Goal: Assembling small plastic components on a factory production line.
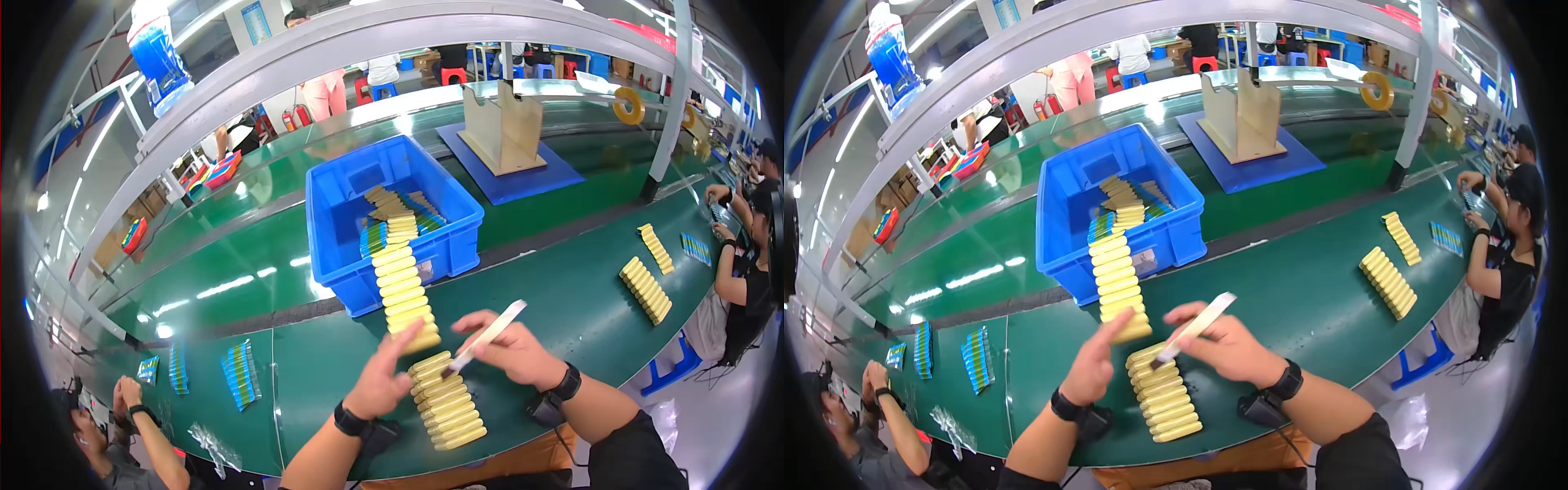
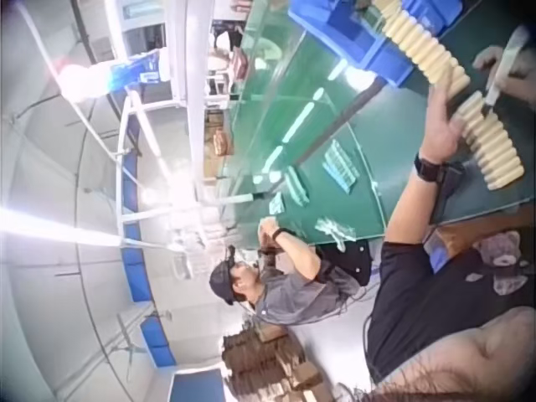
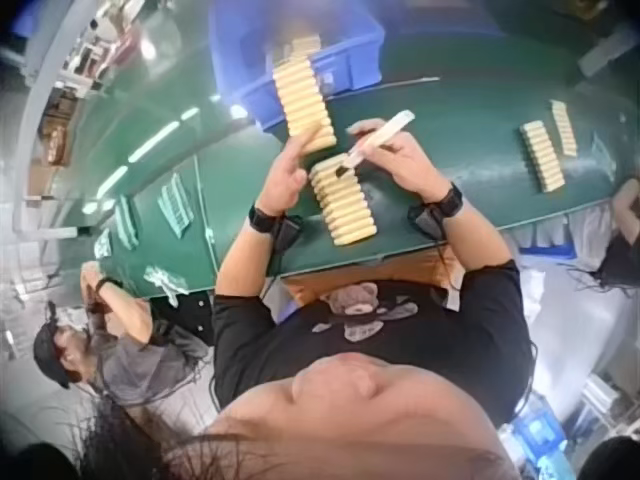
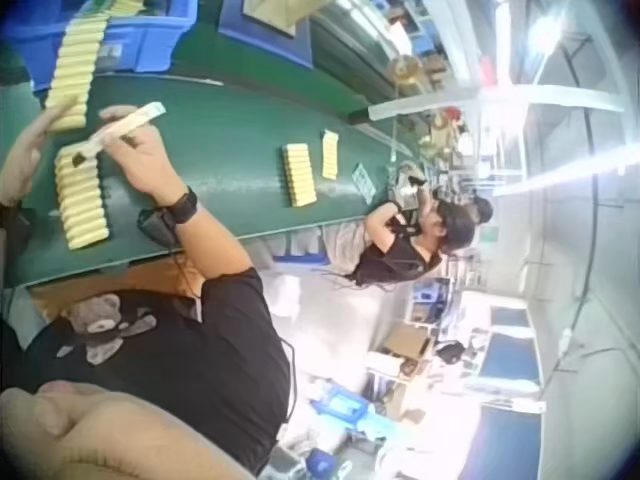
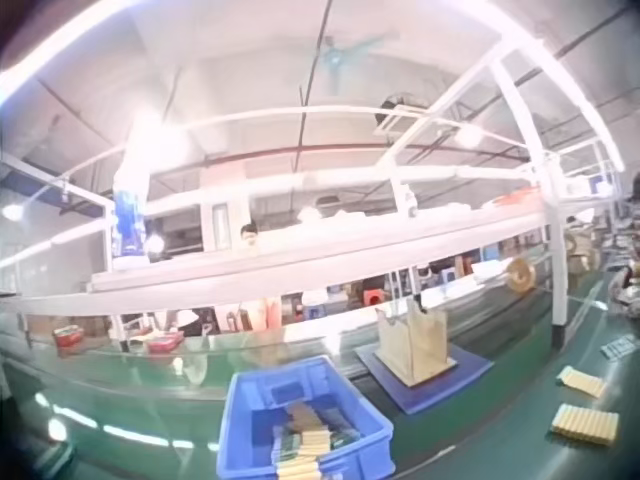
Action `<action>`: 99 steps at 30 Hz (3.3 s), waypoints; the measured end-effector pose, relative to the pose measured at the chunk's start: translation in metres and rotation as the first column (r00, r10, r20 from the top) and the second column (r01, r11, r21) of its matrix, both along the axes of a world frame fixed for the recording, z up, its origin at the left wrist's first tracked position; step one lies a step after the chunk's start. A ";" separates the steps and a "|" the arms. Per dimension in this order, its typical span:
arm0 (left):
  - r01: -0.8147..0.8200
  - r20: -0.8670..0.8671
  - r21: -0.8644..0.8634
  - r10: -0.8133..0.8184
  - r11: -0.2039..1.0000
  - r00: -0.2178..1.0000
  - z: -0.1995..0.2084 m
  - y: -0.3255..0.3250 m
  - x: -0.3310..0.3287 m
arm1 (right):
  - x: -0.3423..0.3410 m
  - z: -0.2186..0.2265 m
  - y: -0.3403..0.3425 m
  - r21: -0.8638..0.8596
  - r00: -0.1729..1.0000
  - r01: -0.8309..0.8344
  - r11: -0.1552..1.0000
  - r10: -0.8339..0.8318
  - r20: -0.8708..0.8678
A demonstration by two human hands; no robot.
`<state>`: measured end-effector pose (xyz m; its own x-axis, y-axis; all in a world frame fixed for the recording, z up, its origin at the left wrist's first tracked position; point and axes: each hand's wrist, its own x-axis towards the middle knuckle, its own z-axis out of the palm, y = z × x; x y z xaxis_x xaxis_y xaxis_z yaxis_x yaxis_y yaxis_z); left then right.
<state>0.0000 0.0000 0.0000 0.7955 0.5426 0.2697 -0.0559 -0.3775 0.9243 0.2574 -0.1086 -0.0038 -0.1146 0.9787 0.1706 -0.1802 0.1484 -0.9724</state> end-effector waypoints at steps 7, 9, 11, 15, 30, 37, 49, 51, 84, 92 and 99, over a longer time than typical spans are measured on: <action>0.084 -0.020 -0.178 -0.089 0.980 0.996 0.023 -0.035 0.010 | -0.012 0.014 -0.022 -0.286 0.885 -0.435 0.854 0.464 0.041; 0.112 0.216 -0.390 -0.027 0.914 0.976 0.013 -0.024 0.013 | -0.012 0.022 -0.026 -0.313 0.836 -0.509 0.802 0.547 0.045; 0.128 0.249 -0.447 -0.015 0.885 0.968 0.008 -0.007 0.016 | -0.012 0.020 -0.026 -0.408 0.672 -0.667 0.624 0.740 0.034; 0.063 0.102 -0.305 -0.033 0.950 0.994 0.001 0.001 0.011 | -0.014 0.014 -0.027 -0.427 0.632 -0.688 0.587 0.774 0.045; -0.132 -0.311 0.209 0.194 0.969 0.930 -0.027 0.009 0.001 | 0.018 0.018 -0.005 -0.569 0.467 -0.711 0.413 0.882 0.058; -0.125 -0.284 0.228 0.188 0.966 0.940 -0.030 0.009 0.002 | -0.003 -0.004 0.012 0.298 0.904 0.023 0.954 -0.147 0.401; -0.137 -0.275 0.158 0.177 0.978 0.945 -0.022 0.010 0.004 | 0.006 0.003 0.014 0.461 0.596 0.031 0.887 -0.387 0.704; -0.146 -0.267 0.139 0.179 0.979 0.947 -0.023 0.012 0.002 | 0.014 0.003 0.011 0.427 0.667 0.127 0.895 -0.396 0.631; -0.141 -0.254 0.165 0.180 0.976 0.950 -0.043 0.010 0.004 | 0.024 0.007 -0.011 -0.504 0.569 -0.699 0.507 0.821 0.037; -0.112 -0.252 0.190 0.159 0.975 0.955 -0.032 0.005 0.005 | -0.010 -0.007 0.011 0.426 0.817 -0.018 0.905 -0.232 0.528; -0.152 -0.218 0.268 0.213 0.952 0.952 -0.031 0.006 0.007 | -0.019 0.001 0.016 0.470 0.621 -0.143 0.871 -0.291 0.728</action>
